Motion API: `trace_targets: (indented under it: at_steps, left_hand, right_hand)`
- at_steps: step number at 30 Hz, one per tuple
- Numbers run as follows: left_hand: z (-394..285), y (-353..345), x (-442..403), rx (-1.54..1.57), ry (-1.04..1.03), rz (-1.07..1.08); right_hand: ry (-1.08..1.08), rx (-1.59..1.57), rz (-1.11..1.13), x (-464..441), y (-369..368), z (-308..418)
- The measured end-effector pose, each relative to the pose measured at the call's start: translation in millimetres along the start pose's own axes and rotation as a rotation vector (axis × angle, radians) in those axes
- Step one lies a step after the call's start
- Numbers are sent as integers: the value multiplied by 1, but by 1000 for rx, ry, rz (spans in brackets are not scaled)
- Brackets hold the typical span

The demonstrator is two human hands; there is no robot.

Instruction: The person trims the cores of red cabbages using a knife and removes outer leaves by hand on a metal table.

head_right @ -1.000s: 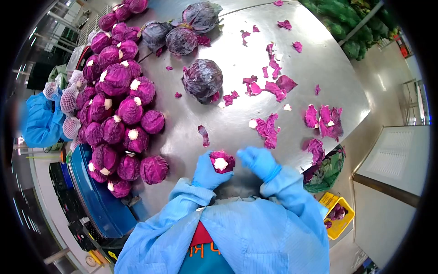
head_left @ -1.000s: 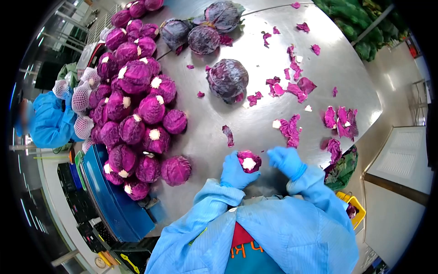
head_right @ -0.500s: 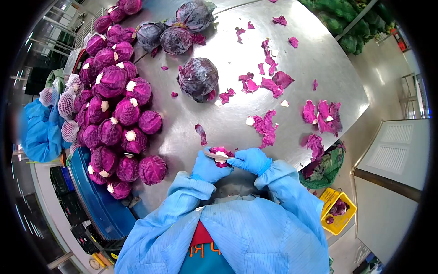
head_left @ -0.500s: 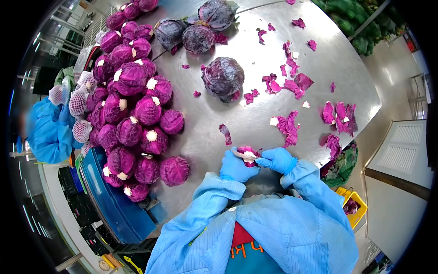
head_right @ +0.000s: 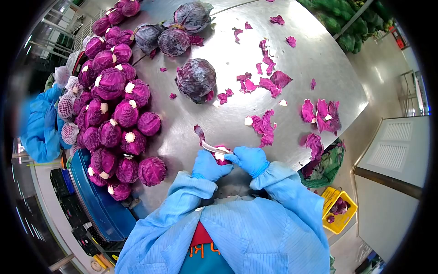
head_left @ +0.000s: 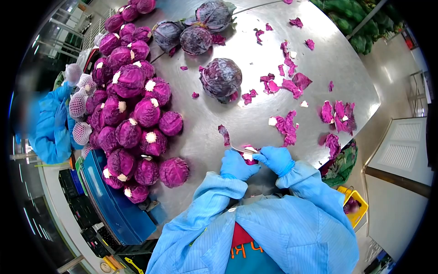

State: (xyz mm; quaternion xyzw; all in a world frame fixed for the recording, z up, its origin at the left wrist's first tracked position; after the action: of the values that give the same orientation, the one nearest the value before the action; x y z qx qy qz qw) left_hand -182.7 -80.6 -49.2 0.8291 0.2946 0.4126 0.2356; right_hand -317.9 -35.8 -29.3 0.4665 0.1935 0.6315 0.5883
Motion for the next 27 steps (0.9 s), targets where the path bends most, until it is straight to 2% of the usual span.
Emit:
trace_targets:
  at_steps: [1, 3, 4, 7, 10, 12, 13, 16, 19, 21, 24, 27]
  left_hand:
    - [-1, 2, 1, -1, 0, -27]
    - [-6, 20, 11, -10, 37, -152]
    - [-8, 23, 12, -5, 38, -140]
    - [-10, 23, 16, 25, 41, -128]
    - [-11, 24, 17, 46, 11, -210]
    - [-15, 29, 20, 29, -26, -289]
    - [-13, 24, 18, 86, -23, -232]
    - [-10, 18, 12, 187, -27, -125]
    - [-14, 20, 13, 178, -40, -140]
    - [-11, 18, 14, 211, -46, -165]
    - [-19, 27, 17, 126, -206, -286]
    - [-5, 20, 18, 268, -249, -246]
  right_hand:
    - [38, 31, -71, 0, -1, -1]
    - [-24, -278, -83, -1, -22, -17]
    - [-55, -432, -83, -2, -31, -25]
    - [-218, -656, 171, 5, -24, -20]
    - [-103, -487, -81, 12, 13, -5]
    - [18, -562, -189, 2, 27, 13]
    - [78, -601, -245, -2, 36, 19]
    - [66, -443, 101, -18, 24, 21]
    - [4, -417, 265, -26, 25, 36]
    - [7, -395, 243, -31, 17, 26]
    - [39, -358, 173, -29, 20, 28]
    - [63, -326, 111, -18, 29, 40]
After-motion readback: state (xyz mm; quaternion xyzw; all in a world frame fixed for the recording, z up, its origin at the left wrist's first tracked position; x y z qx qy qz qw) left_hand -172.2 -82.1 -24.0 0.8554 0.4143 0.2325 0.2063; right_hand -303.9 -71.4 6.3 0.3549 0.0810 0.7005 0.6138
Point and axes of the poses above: each hand's wrist, its own x-axis away from the middle knuckle, its own y-axis out of the back of the hand, z = x × y, the point moved 9 cm from there along -x, towards the middle knuckle, and after that the axes turned 8 degrees about -y, right-handed, at the moved point
